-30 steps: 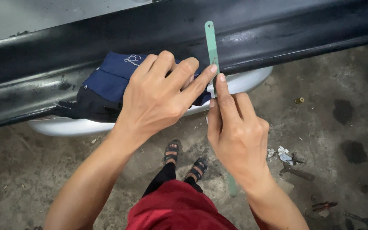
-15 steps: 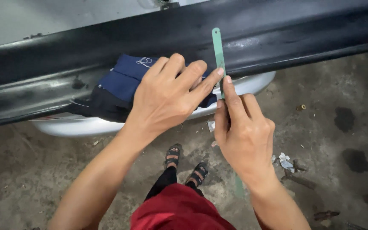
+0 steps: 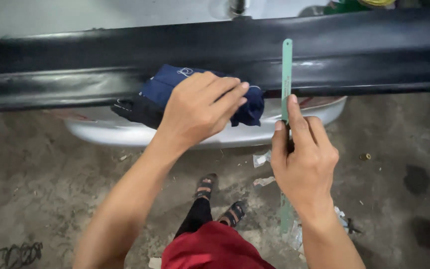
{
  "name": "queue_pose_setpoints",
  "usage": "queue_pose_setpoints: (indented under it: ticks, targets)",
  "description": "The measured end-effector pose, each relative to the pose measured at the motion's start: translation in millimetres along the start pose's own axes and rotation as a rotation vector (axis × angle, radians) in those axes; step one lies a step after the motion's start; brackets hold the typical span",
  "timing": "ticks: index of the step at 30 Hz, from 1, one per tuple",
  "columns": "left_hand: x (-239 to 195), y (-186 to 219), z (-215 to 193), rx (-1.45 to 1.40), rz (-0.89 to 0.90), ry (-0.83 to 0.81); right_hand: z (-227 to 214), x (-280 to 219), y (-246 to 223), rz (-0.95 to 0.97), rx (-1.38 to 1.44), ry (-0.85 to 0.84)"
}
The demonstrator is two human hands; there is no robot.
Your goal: Sanding the surface of a car spoiler using a thin sanding strip and wiping it clean with a cloth.
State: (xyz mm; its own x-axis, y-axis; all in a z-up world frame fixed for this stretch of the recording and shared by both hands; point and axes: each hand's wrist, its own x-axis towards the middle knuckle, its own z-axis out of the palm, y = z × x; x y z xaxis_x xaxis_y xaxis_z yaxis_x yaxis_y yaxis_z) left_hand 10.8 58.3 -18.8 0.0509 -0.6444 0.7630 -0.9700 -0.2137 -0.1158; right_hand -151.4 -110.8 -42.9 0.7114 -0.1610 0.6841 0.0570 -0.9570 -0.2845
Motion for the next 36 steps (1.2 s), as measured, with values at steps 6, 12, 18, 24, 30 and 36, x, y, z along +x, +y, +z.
queue_pose_setpoints:
  ticks: [6, 12, 18, 24, 30, 36]
  targets:
    - [-44.5, -20.3, -41.6, -0.031, -0.119, 0.048, 7.9, 5.0, -37.7, -0.044, 0.133, -0.052]
    - [-82.1, -47.1, -81.4, -0.052, -0.196, 0.057, 38.5, 9.8, -76.4, -0.031, 0.175, -0.082]
    - [-132.3, -81.5, -119.8, 0.016, -0.274, 0.125, 72.0, 17.7, -125.4, 0.014, 0.340, 0.048]
    - [-190.3, -128.0, -182.6, 0.018, -0.282, 0.074, 76.6, 29.3, -145.9, -0.048, 0.256, 0.073]
    - [-224.1, -147.1, -214.3, 0.071, -0.412, 0.021, 88.6, 33.6, -168.4, -0.005, 0.324, 0.049]
    - [-166.1, -103.0, -152.5, 0.226, -0.398, 0.166, 112.4, 50.6, -196.9, -0.011, 0.351, 0.022]
